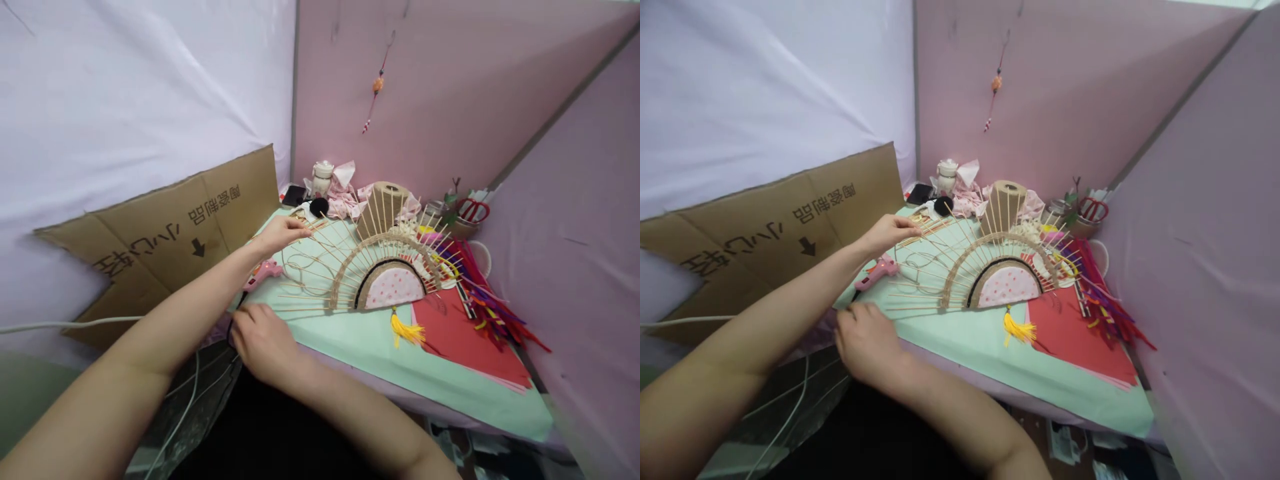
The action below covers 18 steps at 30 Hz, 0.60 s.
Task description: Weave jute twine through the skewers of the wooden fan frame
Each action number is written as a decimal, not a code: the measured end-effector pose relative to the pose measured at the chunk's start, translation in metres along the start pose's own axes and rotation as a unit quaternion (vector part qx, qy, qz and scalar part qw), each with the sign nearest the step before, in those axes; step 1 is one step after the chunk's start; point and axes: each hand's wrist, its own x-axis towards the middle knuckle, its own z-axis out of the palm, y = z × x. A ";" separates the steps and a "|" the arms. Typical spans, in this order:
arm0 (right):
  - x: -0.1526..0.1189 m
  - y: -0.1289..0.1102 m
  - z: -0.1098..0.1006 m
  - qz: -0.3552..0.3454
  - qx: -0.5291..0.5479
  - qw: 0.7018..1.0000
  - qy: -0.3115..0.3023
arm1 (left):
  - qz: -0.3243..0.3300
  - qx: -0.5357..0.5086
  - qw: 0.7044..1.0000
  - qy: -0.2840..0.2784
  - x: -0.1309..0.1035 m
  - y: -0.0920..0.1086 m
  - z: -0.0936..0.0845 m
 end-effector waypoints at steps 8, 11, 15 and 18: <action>0.026 0.018 0.032 0.028 -0.073 0.997 -0.008 | 0.014 -0.009 1.000 -0.012 0.009 0.000 -0.002; 0.005 0.013 0.027 0.025 -0.057 0.998 0.012 | 0.017 -0.004 1.000 -0.010 0.011 0.003 -0.001; 0.010 0.015 0.028 0.103 -0.048 0.993 0.032 | 0.004 -0.002 1.000 0.005 0.012 0.006 0.000; 0.026 0.017 0.031 0.147 -0.055 0.987 0.034 | -0.004 0.002 1.000 0.008 0.015 0.005 -0.001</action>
